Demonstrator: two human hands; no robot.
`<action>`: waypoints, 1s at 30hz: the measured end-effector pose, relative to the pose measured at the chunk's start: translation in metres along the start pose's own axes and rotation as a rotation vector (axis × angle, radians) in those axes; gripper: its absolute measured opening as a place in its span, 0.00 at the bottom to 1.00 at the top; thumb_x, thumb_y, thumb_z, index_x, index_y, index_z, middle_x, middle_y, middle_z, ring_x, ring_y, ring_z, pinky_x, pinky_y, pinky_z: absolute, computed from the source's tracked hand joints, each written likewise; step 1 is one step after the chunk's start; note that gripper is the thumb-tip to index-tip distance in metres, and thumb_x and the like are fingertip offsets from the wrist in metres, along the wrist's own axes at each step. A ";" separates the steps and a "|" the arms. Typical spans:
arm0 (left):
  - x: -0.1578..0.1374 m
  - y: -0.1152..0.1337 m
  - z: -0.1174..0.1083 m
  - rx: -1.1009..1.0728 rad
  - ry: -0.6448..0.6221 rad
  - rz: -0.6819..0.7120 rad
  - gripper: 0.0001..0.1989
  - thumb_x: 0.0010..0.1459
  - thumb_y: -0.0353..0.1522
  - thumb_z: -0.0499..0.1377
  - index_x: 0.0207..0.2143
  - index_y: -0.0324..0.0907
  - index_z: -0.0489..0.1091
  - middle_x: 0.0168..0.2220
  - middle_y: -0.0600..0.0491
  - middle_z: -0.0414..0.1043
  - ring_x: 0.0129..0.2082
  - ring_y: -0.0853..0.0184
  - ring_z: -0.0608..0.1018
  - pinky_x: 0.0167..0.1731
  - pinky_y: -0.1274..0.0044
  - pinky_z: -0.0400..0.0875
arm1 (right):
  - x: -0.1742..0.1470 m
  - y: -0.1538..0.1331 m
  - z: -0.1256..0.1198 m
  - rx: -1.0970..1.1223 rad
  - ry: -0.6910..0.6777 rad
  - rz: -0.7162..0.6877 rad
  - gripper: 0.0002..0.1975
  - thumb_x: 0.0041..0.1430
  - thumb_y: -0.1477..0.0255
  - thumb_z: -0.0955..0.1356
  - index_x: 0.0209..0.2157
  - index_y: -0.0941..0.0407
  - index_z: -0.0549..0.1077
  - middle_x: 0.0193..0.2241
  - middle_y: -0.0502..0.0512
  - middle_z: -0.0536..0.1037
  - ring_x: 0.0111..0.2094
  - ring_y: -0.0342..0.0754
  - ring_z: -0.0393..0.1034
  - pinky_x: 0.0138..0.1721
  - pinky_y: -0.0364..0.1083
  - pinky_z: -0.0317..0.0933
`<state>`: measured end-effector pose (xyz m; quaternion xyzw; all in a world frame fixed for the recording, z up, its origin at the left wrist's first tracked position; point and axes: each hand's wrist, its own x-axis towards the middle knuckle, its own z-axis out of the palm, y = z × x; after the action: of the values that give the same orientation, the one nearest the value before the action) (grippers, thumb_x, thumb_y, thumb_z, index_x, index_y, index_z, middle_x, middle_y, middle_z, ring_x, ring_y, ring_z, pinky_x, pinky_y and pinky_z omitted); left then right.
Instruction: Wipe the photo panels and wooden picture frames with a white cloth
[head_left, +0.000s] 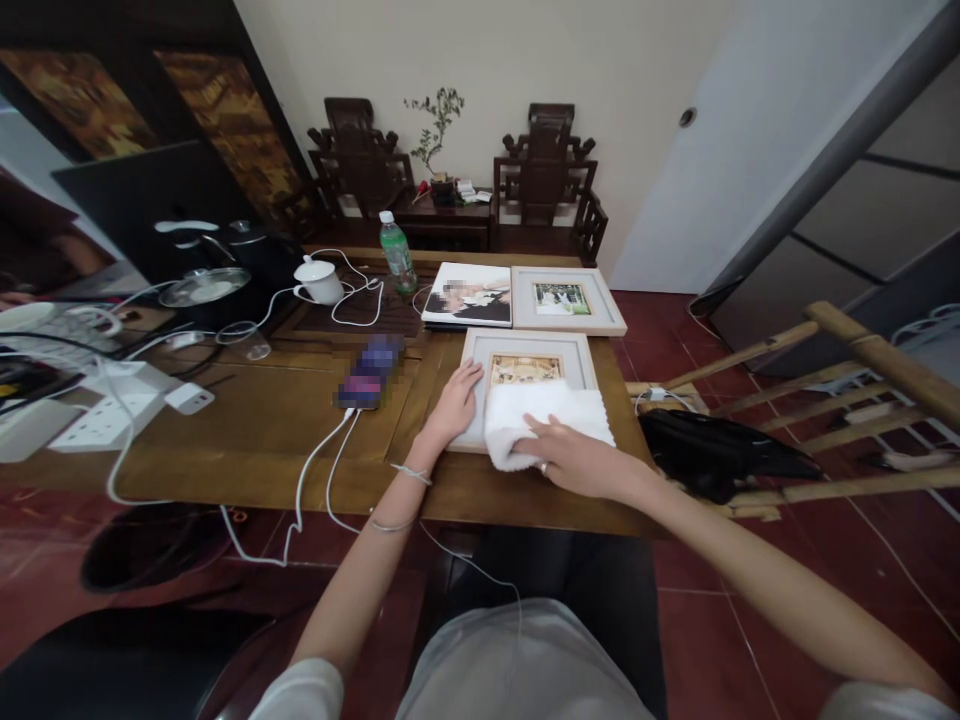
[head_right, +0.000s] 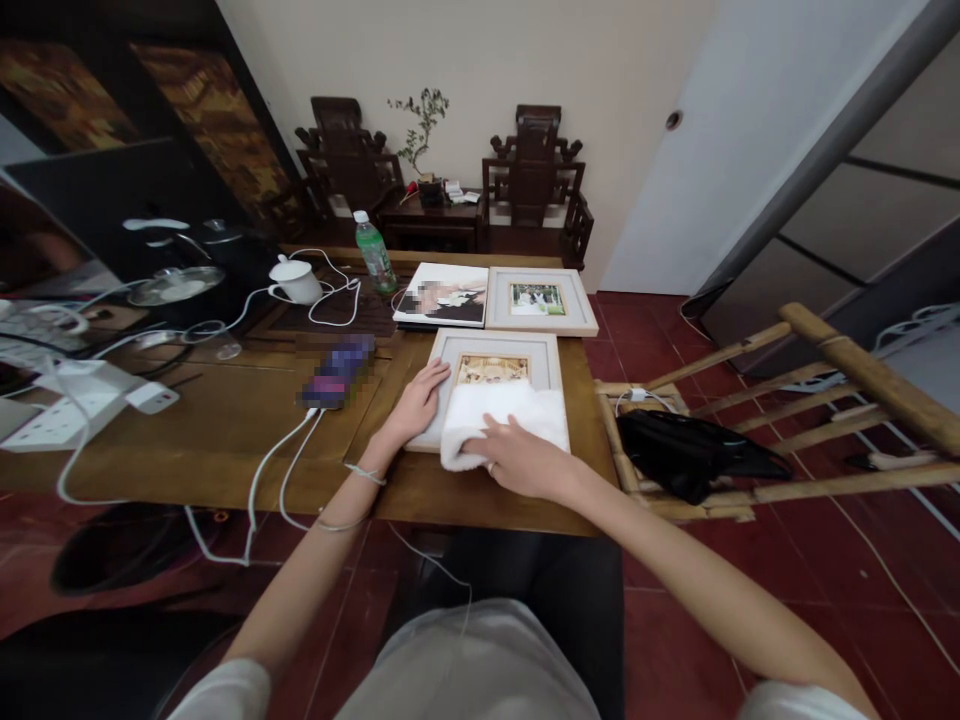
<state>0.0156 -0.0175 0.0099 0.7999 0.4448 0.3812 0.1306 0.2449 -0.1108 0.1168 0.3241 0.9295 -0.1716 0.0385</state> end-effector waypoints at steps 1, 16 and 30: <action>0.000 0.000 0.000 0.006 -0.003 0.001 0.25 0.54 0.19 0.47 0.54 0.38 0.67 0.57 0.44 0.67 0.63 0.58 0.61 0.61 0.57 0.56 | -0.004 -0.004 -0.001 0.024 -0.014 -0.013 0.29 0.52 0.86 0.58 0.55 0.55 0.67 0.52 0.60 0.72 0.65 0.54 0.47 0.61 0.59 0.48; 0.000 0.000 -0.001 -0.032 0.000 -0.018 0.23 0.56 0.20 0.47 0.53 0.38 0.68 0.56 0.44 0.67 0.62 0.58 0.61 0.62 0.58 0.55 | 0.073 0.086 -0.015 -0.417 0.353 0.178 0.34 0.49 0.92 0.57 0.54 0.53 0.68 0.68 0.52 0.44 0.66 0.66 0.27 0.57 0.77 0.34; 0.000 0.002 0.000 0.018 -0.029 -0.040 0.24 0.56 0.20 0.46 0.54 0.32 0.66 0.58 0.40 0.65 0.63 0.58 0.60 0.63 0.61 0.55 | 0.023 0.013 -0.002 -0.187 -0.046 0.117 0.38 0.46 0.91 0.56 0.57 0.51 0.66 0.66 0.51 0.50 0.64 0.71 0.39 0.54 0.75 0.48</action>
<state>0.0171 -0.0187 0.0110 0.7974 0.4621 0.3628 0.1376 0.2350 -0.0867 0.1109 0.3687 0.9199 -0.0891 0.1000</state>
